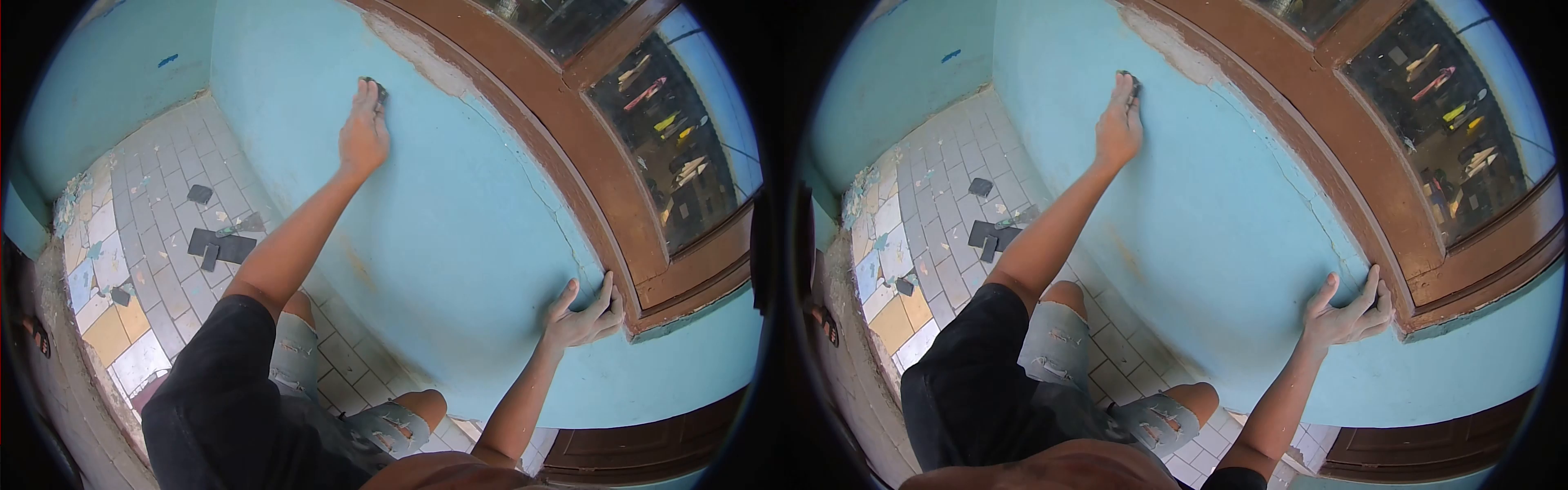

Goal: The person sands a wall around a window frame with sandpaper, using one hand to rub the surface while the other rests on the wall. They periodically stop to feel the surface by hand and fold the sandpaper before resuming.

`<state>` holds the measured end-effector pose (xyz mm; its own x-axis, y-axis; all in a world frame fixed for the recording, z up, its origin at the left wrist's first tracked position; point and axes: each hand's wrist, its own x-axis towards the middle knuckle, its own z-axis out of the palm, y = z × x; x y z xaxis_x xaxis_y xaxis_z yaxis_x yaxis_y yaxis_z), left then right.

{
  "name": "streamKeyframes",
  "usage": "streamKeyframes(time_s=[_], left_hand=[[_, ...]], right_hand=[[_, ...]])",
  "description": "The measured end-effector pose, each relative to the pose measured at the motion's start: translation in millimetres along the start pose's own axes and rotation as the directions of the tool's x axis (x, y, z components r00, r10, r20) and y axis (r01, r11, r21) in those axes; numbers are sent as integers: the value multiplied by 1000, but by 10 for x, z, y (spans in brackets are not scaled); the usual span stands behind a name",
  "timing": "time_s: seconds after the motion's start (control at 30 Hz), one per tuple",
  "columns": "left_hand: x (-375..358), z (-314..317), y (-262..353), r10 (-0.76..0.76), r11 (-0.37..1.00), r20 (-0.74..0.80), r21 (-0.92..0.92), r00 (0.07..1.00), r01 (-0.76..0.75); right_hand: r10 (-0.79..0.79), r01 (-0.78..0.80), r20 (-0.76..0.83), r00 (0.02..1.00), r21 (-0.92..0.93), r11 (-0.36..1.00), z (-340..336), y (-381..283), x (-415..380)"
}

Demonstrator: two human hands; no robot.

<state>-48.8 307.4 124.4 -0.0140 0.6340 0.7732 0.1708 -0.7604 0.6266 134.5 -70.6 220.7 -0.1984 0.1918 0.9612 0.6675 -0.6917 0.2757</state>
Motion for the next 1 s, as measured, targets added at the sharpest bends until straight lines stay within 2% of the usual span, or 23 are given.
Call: streamKeyframes(time_s=[0.07,0.1,0.17,0.2,0.23,0.33,0.4,0.43,0.5,0.53,0.57,0.63,0.7,0.77,0.9,0.97,1.0], left_hand=[[201,-2,-132,-244,963,-111,89,963,254],[139,17,-80,-239,964,-113,95,964,250],[-148,84,186,0,993,-98,117,995,12],[-292,9,336,18,994,25,112,1000,-21],[-268,-23,313,16,994,20,110,1000,-18],[-61,-36,97,-76,995,83,73,994,70],[180,70,-128,-296,948,-96,89,950,304],[107,71,-61,-298,947,-102,90,949,307],[-182,130,206,-65,995,-59,70,996,69],[-363,46,407,-3,996,8,94,1000,2],[-325,-15,420,-1,995,6,97,1000,0],[-318,-95,396,-103,994,90,-13,991,104],[-147,-33,305,-161,986,42,-41,986,163],[98,-24,203,-303,940,-85,137,949,312],[352,-34,100,-295,935,-161,156,942,319],[186,104,78,-65,985,-206,141,976,95],[40,144,226,-55,981,-190,173,980,88]], right_hand=[[26,-27,7,1000,22,999,-12,-27,-8],[32,-33,6,999,26,999,-19,-35,-12],[19,-19,9,1000,-14,1000,-13,-37,-2],[18,-18,5,1000,-11,1000,-13,-39,2],[9,-9,4,1000,-17,1000,-13,-36,4],[-9,9,3,1000,-17,1000,-13,-28,3],[-5,5,2,1000,-8,1000,-16,-37,1],[3,-3,6,1000,-9,1000,-25,-42,-2],[18,-18,-8,1000,-6,1000,0,-48,14],[18,-18,3,1000,-12,1000,-11,-33,6],[17,-17,16,1000,-19,1000,-14,-32,-3],[17,-16,22,1000,-12,1000,-19,-41,-5],[14,-13,31,999,-13,1000,-26,-31,-1],[9,-9,9,1000,11,1000,-16,-31,-1],[15,-15,5,1000,19,1000,-11,-44,2],[14,-14,-2,1000,6,1000,-8,-43,-7],[21,-21,-12,1000,9,1000,1,-42,-5]])
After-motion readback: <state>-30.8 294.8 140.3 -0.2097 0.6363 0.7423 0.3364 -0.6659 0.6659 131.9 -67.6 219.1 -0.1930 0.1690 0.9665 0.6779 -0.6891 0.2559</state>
